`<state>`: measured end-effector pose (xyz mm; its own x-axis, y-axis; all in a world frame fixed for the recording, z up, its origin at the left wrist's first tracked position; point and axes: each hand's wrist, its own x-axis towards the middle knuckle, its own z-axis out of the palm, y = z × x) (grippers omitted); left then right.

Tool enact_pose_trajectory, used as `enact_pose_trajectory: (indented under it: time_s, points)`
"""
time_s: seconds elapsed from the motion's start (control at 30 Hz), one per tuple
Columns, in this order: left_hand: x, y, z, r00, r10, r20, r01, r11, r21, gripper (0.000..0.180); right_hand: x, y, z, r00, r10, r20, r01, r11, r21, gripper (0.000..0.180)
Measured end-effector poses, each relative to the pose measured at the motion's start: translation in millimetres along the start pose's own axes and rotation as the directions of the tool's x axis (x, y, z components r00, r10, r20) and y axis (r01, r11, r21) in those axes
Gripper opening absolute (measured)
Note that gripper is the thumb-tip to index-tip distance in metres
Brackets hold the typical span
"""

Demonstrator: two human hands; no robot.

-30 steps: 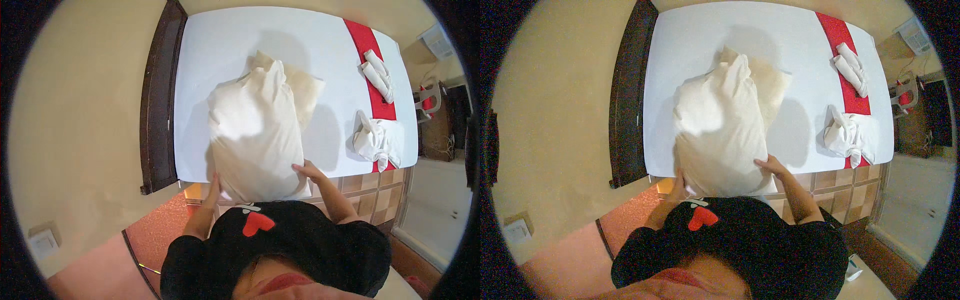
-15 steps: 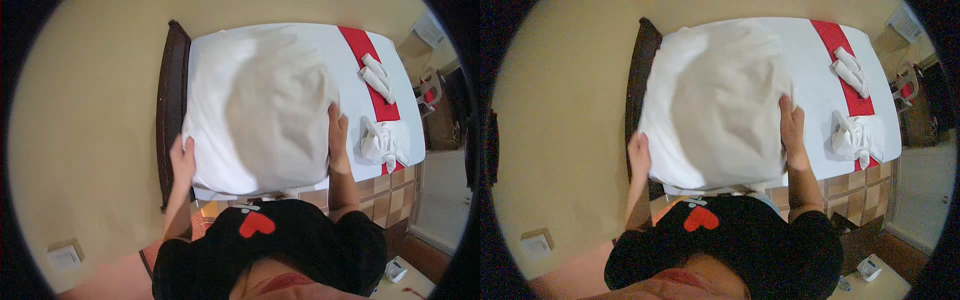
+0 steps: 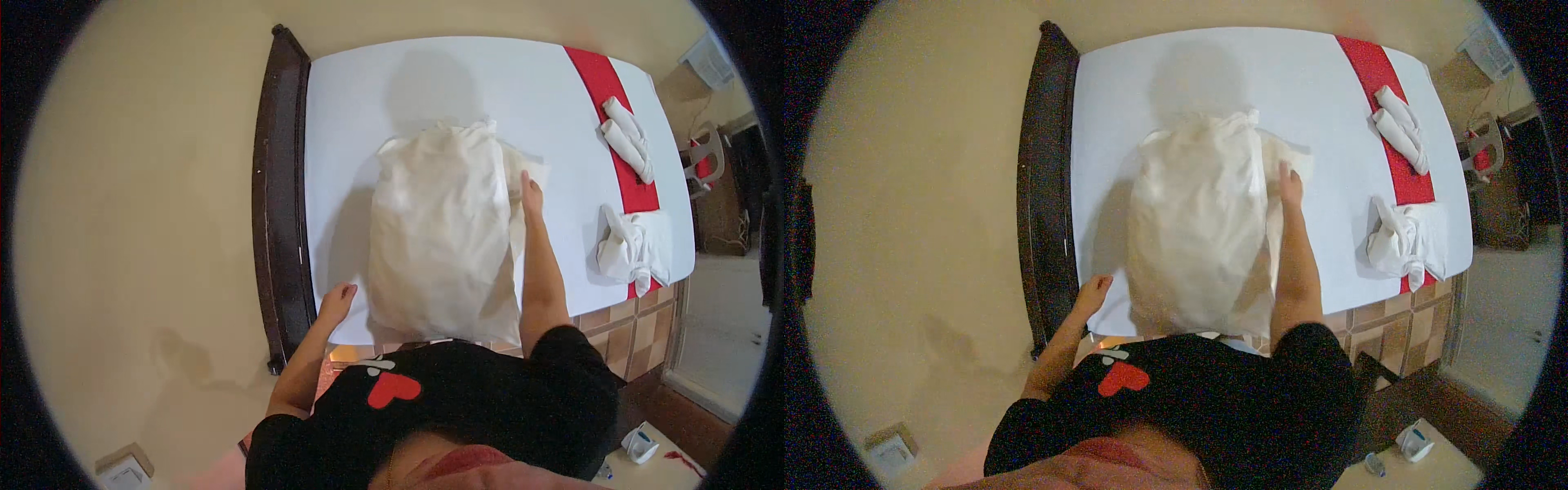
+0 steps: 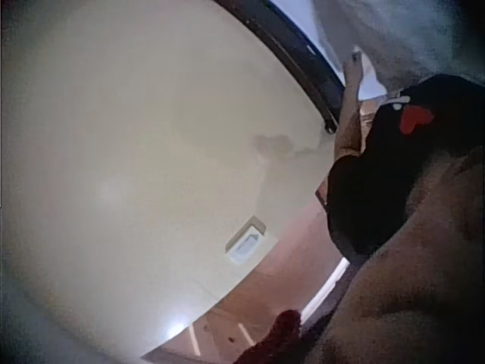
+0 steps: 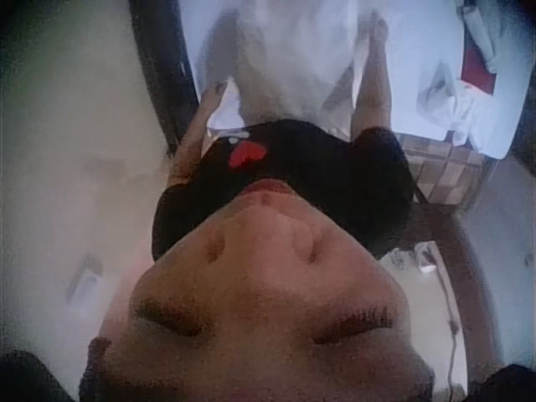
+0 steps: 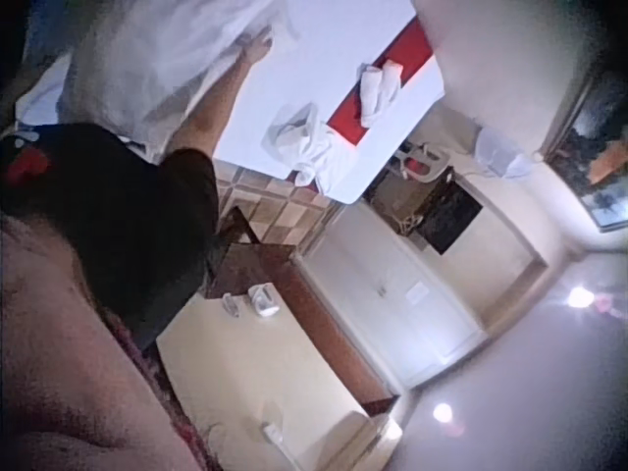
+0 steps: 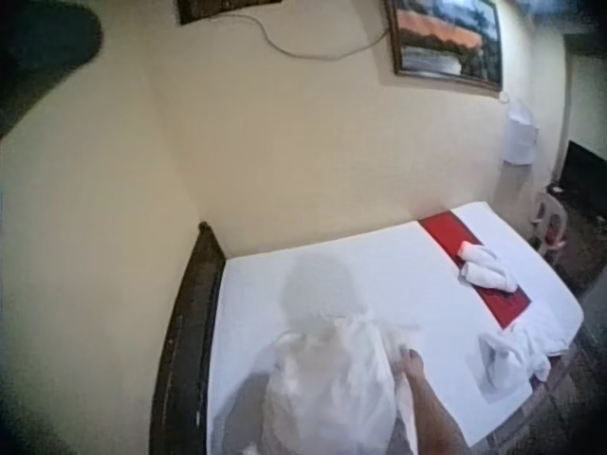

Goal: The person folds towels into rolls by hand on a bed and then inserts pillows into white pillowcases before arranging them on the bed.

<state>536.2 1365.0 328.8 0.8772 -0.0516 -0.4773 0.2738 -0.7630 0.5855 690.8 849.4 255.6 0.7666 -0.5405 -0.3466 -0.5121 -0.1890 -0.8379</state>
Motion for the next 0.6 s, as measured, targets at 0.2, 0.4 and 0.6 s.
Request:
enact_pose_trajectory:
  time_s: [0.2,0.4,0.6]
  points:
    - [60,60,-42,0.975,0.196,-0.108,-0.196,0.981,0.010,0.036,-4,-139,106,0.938,0.141,0.316,-0.124,0.990,-0.072,0.074]
    - [80,123,-113,0.798,-0.199,-0.568,-0.269,0.726,-0.632,0.044,-229,-243,-8,0.814,-0.221,0.537,-0.260,0.688,0.678,0.056]
    - [-5,195,-128,0.773,0.261,-0.578,-0.634,0.335,-0.697,0.047,-290,-223,-115,0.675,-0.729,0.112,0.651,0.660,0.375,0.055]
